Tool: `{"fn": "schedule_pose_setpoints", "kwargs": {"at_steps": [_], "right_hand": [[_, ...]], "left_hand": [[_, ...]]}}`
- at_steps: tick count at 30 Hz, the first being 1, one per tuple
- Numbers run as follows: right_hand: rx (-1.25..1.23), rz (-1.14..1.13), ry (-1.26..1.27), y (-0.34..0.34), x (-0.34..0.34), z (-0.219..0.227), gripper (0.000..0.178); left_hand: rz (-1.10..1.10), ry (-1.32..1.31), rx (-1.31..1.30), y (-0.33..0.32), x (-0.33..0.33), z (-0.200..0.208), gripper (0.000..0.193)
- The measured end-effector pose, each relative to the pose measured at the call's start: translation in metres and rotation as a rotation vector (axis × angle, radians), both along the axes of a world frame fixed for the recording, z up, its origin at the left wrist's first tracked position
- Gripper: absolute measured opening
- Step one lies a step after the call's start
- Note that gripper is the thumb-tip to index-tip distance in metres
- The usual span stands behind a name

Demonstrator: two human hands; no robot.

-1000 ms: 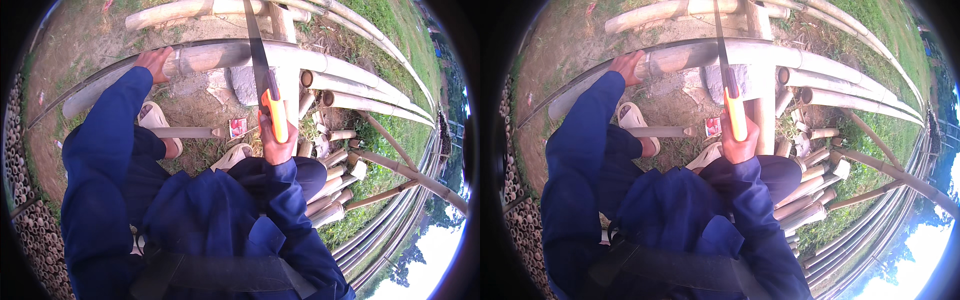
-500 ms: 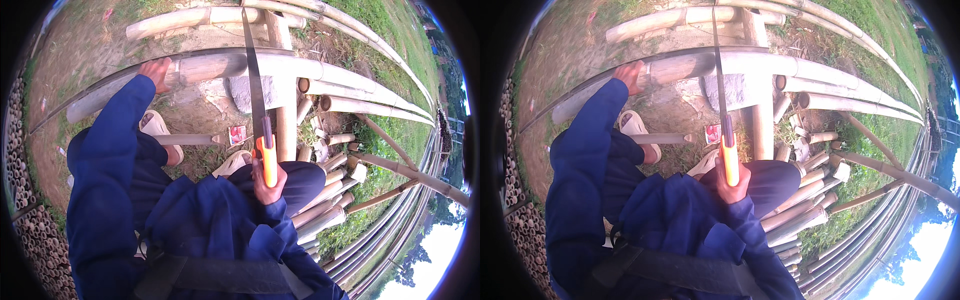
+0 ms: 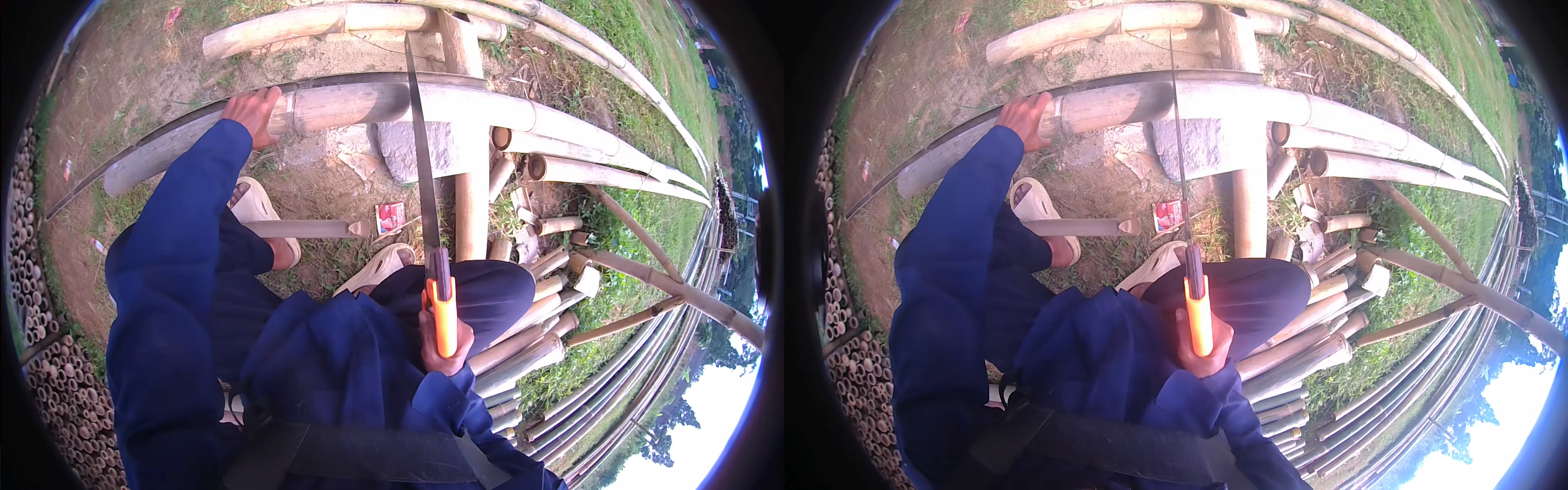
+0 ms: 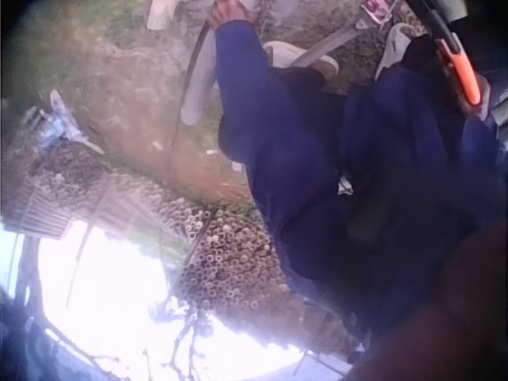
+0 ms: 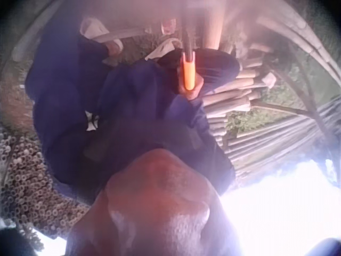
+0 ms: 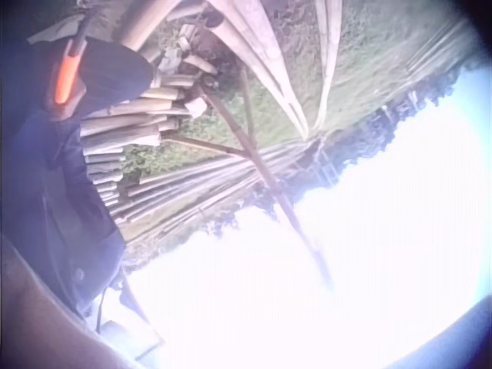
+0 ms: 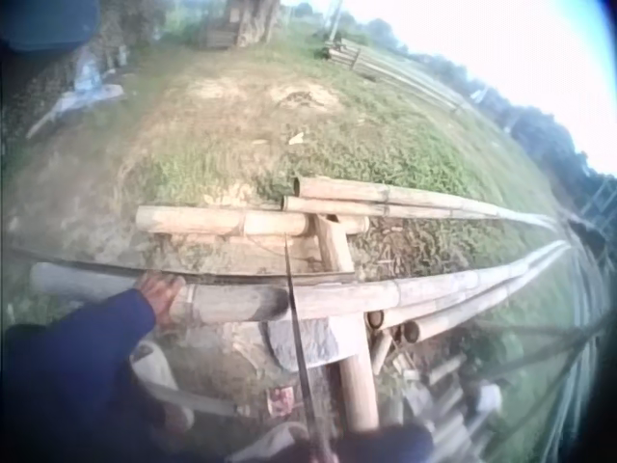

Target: The person selects bamboo poles from a pile, carries them to a work area, and uses a hand saw to cut a pole into shorter sections. The person handles the bamboo by hand and uses a saw to perform the cutting.

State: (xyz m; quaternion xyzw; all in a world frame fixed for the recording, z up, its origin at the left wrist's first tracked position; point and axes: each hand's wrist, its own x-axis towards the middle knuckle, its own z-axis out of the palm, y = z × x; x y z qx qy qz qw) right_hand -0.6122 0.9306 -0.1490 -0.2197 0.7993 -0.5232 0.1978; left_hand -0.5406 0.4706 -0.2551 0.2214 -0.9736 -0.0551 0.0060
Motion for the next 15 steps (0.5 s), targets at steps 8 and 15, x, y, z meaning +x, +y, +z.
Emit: {"fn": "schedule_pose_setpoints", "kwargs": {"at_steps": [8,15], "right_hand": [[-0.094,0.058,-0.019,-0.110,-0.063,-0.014,0.017],[-0.014,-0.030,-0.019,0.004,0.012,0.008,0.034]], "left_hand": [[0.048,-0.107,0.056,-0.006,-0.014,0.012,0.075],[-0.001,0.009,-0.008,-0.004,-0.004,-0.003,0.080]]}}
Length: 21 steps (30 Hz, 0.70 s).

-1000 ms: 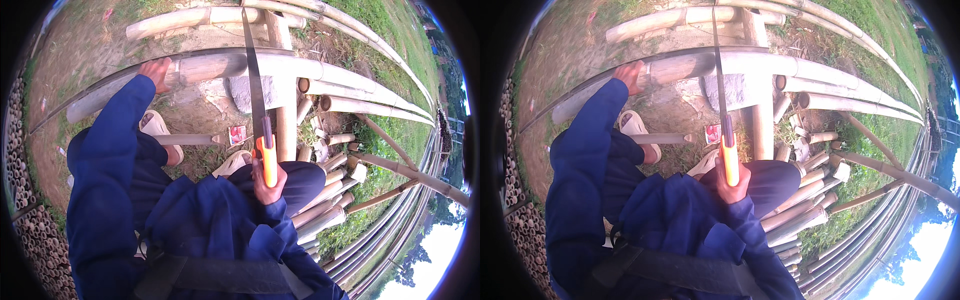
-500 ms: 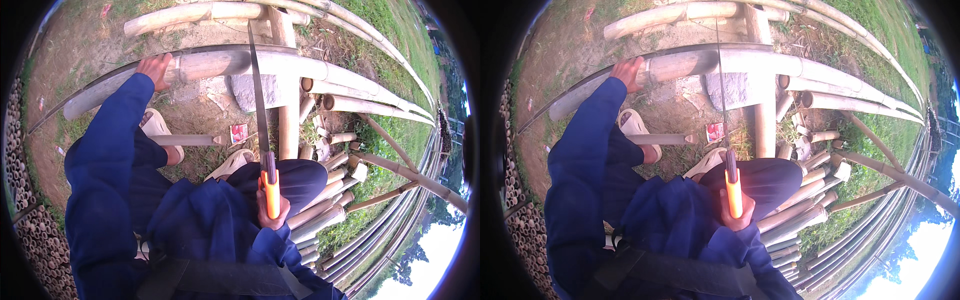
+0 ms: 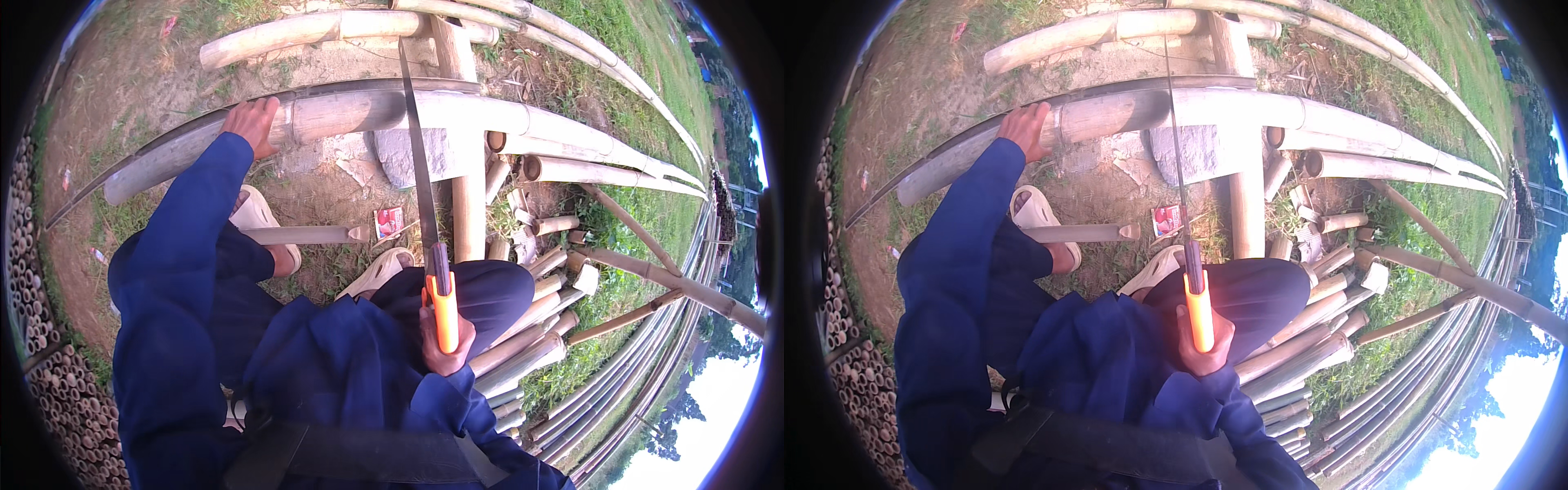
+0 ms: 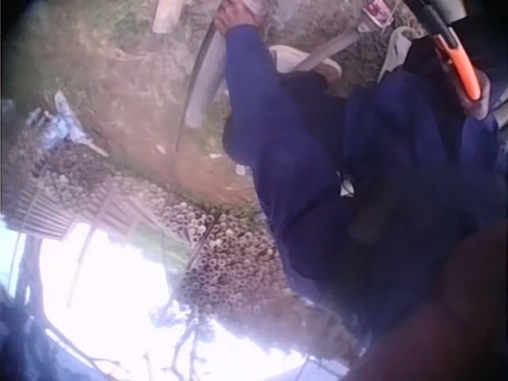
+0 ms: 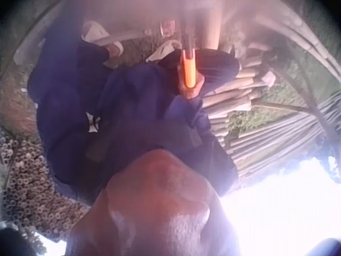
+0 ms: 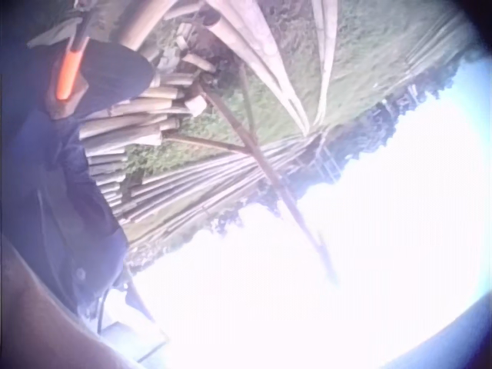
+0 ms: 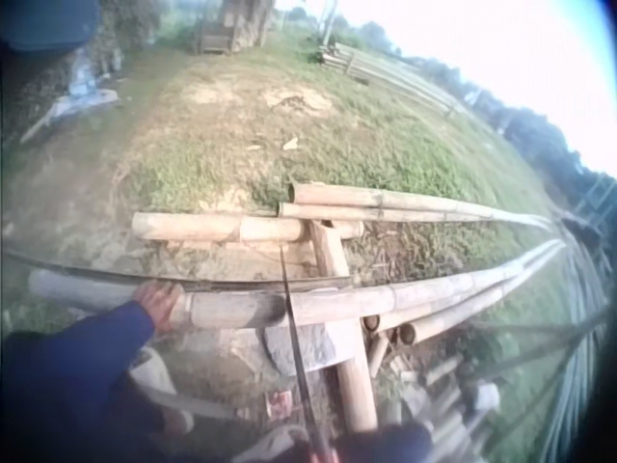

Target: The person selects bamboo poles from a pile, carries them to a work area, and uses a hand saw to cut a pole into shorter sections. The person handles the bamboo by hand and uses a saw to perform the cutting.

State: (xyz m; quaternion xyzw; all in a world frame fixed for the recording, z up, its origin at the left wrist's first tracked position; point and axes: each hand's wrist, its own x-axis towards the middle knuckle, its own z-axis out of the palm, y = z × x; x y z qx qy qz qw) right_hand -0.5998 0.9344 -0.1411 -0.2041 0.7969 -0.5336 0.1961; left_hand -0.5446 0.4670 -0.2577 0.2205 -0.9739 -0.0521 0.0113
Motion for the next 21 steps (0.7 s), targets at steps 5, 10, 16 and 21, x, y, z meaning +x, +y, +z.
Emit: {"fn": "schedule_pose_setpoints", "kwargs": {"at_steps": [5,10,16,21], "right_hand": [[-0.095,0.044,-0.055,-0.113,-0.077,-0.006,0.015],[0.016,0.013,-0.100,-0.008,-0.004,-0.014,0.022],[0.077,0.028,-0.049,-0.048,-0.050,-0.022,0.014],[-0.092,0.106,0.023,-0.078,-0.049,-0.019,0.012]], "left_hand": [[0.028,-0.150,0.086,0.000,-0.013,0.013,0.078],[0.035,-0.083,-0.020,-0.002,0.003,0.003,0.077],[0.000,-0.060,0.045,-0.002,-0.006,0.001,0.078],[0.026,-0.162,0.044,0.003,0.001,0.005,0.078]]}}
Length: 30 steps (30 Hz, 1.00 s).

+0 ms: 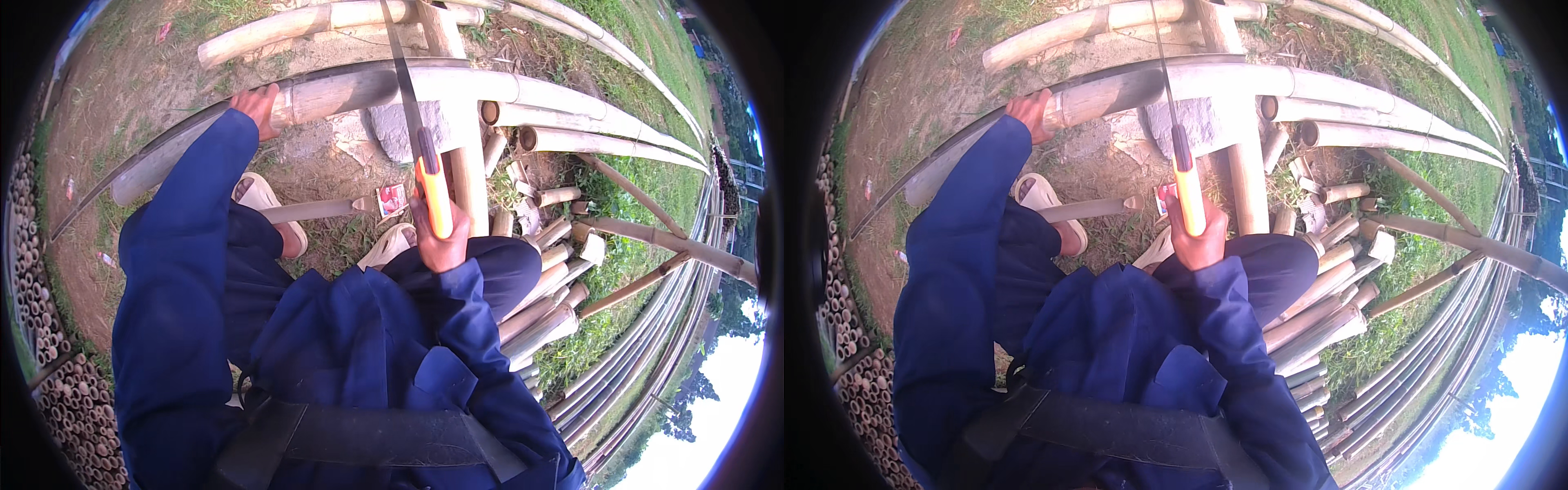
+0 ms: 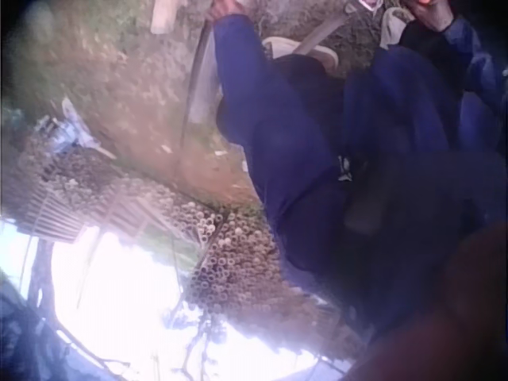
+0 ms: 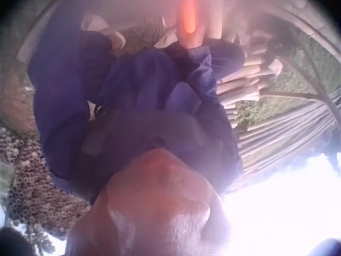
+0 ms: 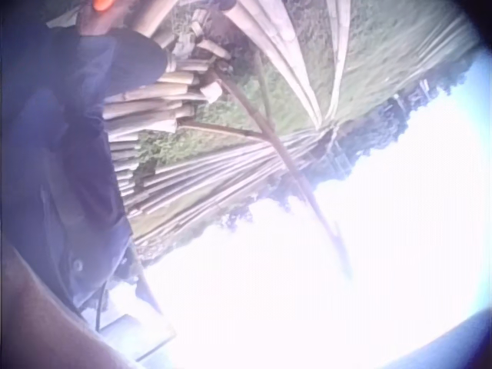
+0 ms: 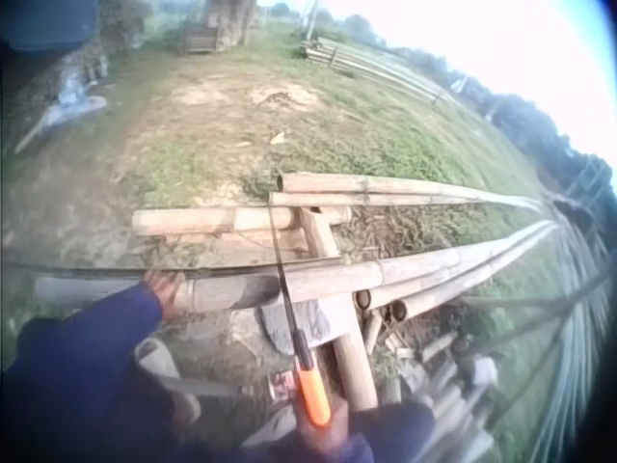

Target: The person selects bamboo poles from a pile, carries them to a work area, and uses a hand saw to cut a pole into shorter sections. The person handles the bamboo by hand and uses a saw to perform the cutting.

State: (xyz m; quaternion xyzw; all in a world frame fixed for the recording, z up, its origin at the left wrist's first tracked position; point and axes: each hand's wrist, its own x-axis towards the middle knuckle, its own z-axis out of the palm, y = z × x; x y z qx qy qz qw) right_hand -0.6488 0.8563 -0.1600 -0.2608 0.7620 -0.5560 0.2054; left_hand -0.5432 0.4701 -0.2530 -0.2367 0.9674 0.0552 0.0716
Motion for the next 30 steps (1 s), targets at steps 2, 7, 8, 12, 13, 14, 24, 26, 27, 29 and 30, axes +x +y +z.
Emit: {"fn": "schedule_pose_setpoints", "kwargs": {"at_steps": [2,7,8,12,13,14,24,26,27,29,30], "right_hand": [[0.077,-0.059,-0.015,0.058,0.038,0.005,0.015],[0.172,-0.056,0.021,0.077,0.039,0.028,0.013],[0.184,-0.061,-0.011,0.050,0.020,0.019,0.014],[0.071,-0.019,0.028,0.021,0.021,-0.012,0.015],[-0.038,-0.098,-0.056,0.045,0.024,-0.035,0.013],[0.026,-0.108,-0.141,0.057,0.031,-0.006,0.009],[-0.004,-0.005,0.020,-0.023,-0.022,0.004,0.014],[-0.048,-0.036,0.061,-0.007,-0.002,-0.001,0.012],[0.096,-0.042,-0.031,0.027,0.010,-0.009,0.014],[0.159,-0.047,0.027,0.079,0.049,0.007,0.025],[0.154,-0.048,0.113,0.088,0.052,0.009,0.024]], "left_hand": [[0.032,0.048,-0.043,-0.007,0.005,-0.006,0.078],[0.010,0.108,-0.009,-0.005,-0.009,0.002,0.080],[0.012,0.069,0.027,-0.006,-0.014,0.009,0.079],[0.076,-0.017,0.066,-0.012,-0.012,0.017,0.078],[0.020,0.054,0.037,-0.007,-0.009,0.010,0.077],[-0.012,0.121,-0.013,-0.008,0.000,0.000,0.076],[0.010,0.151,0.017,-0.005,-0.008,0.000,0.080],[0.062,0.003,0.035,-0.004,-0.001,0.002,0.082],[0.060,0.024,0.039,-0.006,-0.002,0.001,0.083],[0.046,0.037,0.035,0.000,-0.003,0.002,0.083],[0.035,0.072,0.038,0.000,-0.007,0.000,0.085]]}}
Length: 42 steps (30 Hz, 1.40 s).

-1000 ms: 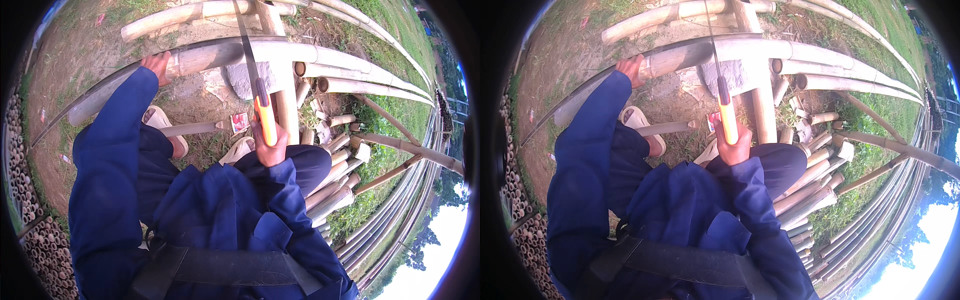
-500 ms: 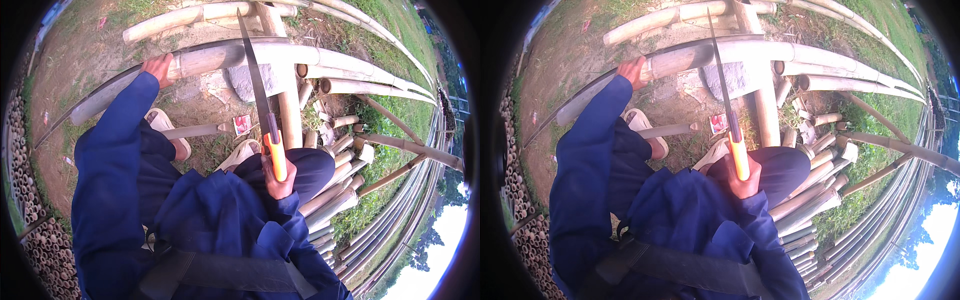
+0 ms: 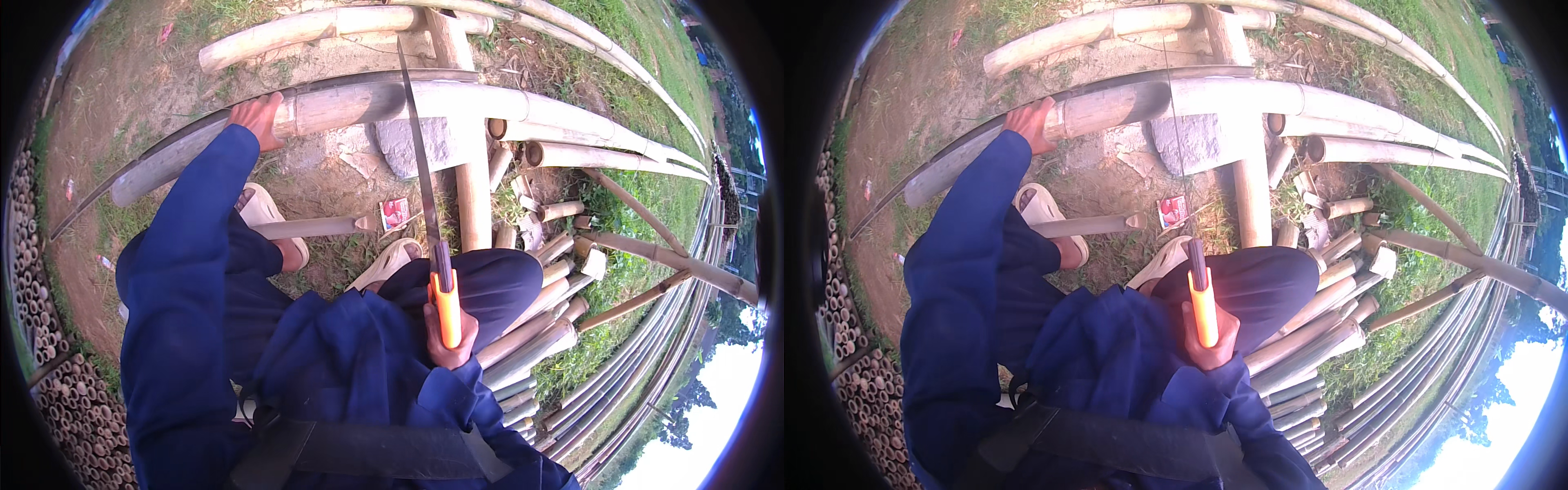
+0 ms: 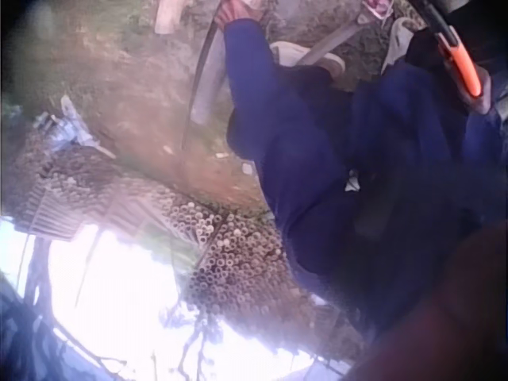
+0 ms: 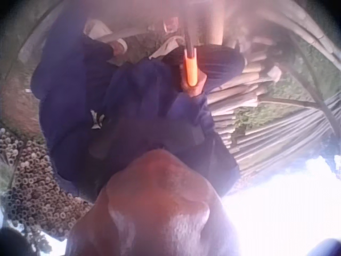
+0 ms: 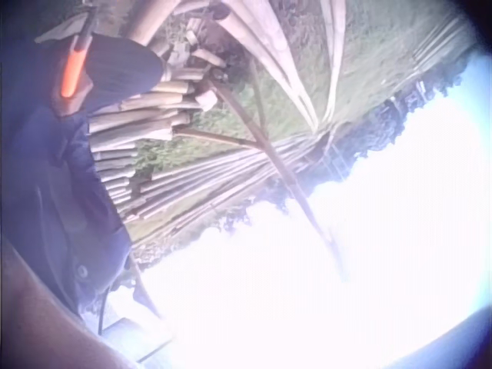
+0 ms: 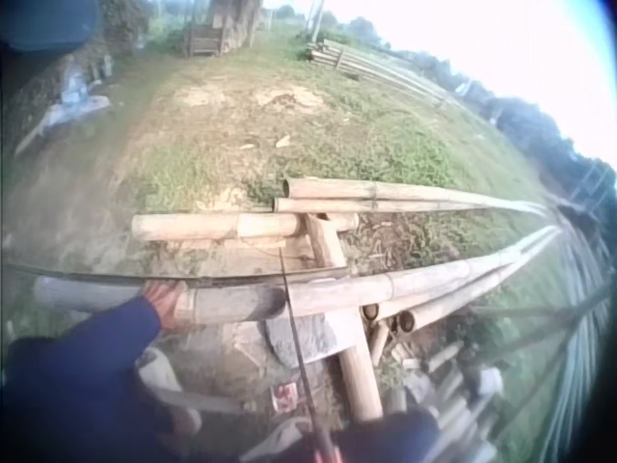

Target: The person selects bamboo poles from a pile, carries them to a work area, and uses a hand saw to cut a pole into shorter sections. The person handles the bamboo by hand and uses a saw to perform the cutting.

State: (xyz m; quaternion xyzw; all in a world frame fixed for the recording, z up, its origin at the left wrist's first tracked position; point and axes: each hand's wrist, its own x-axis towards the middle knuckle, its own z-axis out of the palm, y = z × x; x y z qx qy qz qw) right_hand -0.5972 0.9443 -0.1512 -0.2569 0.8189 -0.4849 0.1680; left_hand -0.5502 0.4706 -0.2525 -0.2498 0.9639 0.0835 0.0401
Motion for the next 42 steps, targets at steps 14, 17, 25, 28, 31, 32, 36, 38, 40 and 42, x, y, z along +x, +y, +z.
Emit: {"fn": "schedule_pose_setpoints", "kwargs": {"at_steps": [14,17,25,28,31,32,36,38,40,42], "right_hand": [[-0.061,-0.025,-0.085,-0.003,-0.004,0.000,0.034],[0.010,0.004,-0.136,-0.068,-0.056,0.003,0.013],[-0.045,-0.059,-0.300,-0.010,-0.016,-0.013,0.025],[-0.131,-0.103,-0.232,0.012,0.004,0.002,0.039],[-0.063,-0.019,-0.283,-0.076,-0.062,0.006,0.012],[-0.110,-0.017,-0.262,-0.100,-0.078,-0.009,0.014],[-0.046,0.037,-0.179,-0.063,-0.044,-0.020,0.013],[-0.007,-0.023,-0.165,-0.015,-0.010,-0.005,0.023],[0.026,-0.077,-0.138,0.018,0.012,0.011,0.033],[0.033,-0.014,-0.180,0.003,-0.011,0.015,0.035]], "left_hand": [[-0.070,0.001,-0.021,-0.010,-0.009,0.005,0.077],[-0.060,0.041,-0.021,-0.001,-0.001,-0.003,0.076],[-0.027,0.022,-0.018,-0.007,0.008,-0.007,0.079],[-0.036,0.040,-0.003,-0.008,0.002,-0.001,0.077],[-0.044,0.089,-0.002,-0.005,0.000,-0.003,0.073],[-0.041,0.043,0.009,-0.011,-0.005,0.000,0.072],[-0.033,-0.042,0.012,-0.017,0.004,-0.001,0.073],[-0.011,-0.043,0.014,-0.010,0.001,0.002,0.073],[-0.037,0.041,-0.011,-0.013,-0.005,0.001,0.073],[-0.030,0.042,-0.010,-0.005,-0.006,0.004,0.072]]}}
